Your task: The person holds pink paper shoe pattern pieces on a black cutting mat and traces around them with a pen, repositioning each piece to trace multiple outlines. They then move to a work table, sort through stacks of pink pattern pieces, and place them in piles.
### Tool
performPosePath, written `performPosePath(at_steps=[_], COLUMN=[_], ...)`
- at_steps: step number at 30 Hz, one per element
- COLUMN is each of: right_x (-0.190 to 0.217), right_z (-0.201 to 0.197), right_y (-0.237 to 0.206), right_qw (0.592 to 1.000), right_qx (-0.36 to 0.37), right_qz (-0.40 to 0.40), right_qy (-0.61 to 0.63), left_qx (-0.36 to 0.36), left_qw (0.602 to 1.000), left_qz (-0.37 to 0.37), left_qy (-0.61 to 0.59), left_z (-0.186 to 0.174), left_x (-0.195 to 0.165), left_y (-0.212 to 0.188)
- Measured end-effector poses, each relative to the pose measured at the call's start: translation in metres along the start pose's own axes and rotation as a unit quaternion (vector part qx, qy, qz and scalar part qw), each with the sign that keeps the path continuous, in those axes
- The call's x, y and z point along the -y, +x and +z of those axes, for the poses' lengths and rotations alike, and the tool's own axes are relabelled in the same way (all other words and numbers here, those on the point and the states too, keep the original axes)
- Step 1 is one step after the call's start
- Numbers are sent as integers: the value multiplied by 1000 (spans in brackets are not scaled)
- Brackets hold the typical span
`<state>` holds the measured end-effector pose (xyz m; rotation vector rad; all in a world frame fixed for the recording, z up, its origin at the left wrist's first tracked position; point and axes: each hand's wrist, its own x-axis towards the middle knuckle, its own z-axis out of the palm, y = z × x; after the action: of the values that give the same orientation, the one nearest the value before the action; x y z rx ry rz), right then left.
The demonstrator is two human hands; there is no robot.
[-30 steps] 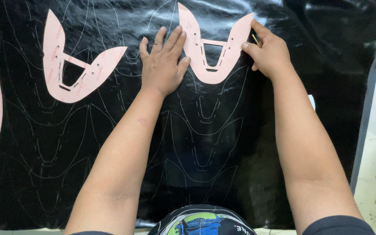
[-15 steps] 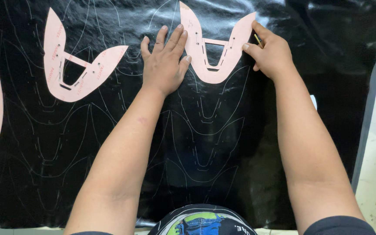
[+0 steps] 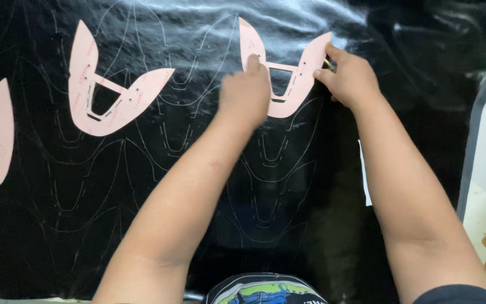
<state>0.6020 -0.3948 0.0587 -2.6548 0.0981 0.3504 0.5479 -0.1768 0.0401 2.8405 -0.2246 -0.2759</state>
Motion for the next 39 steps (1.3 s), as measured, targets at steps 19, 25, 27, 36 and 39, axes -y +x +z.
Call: performPosePath(at_steps=[19,25,27,36,39], right_x=[59,2,-10,-16,-18], right_z=[20,19,24,17,18], right_y=[26,34,29,25,25], right_qw=[899,968,976,981,984], right_qx=[-226,-213,-199,-161,-157], right_qz=[-376,-132,-85,-97,-84], right_qy=[-13,-33,14,39,31], left_qx=[38,-110,-129,-156,-161], left_qw=[960,991,985,975,975], left_qz=[-194,-18,-16,14,16], left_qy=[-199,-70,-110,-155,-154], left_z=[23,16,16,32,30], left_x=[-41,11,18,32,32], left_y=[19,-9,-12,-14,-15])
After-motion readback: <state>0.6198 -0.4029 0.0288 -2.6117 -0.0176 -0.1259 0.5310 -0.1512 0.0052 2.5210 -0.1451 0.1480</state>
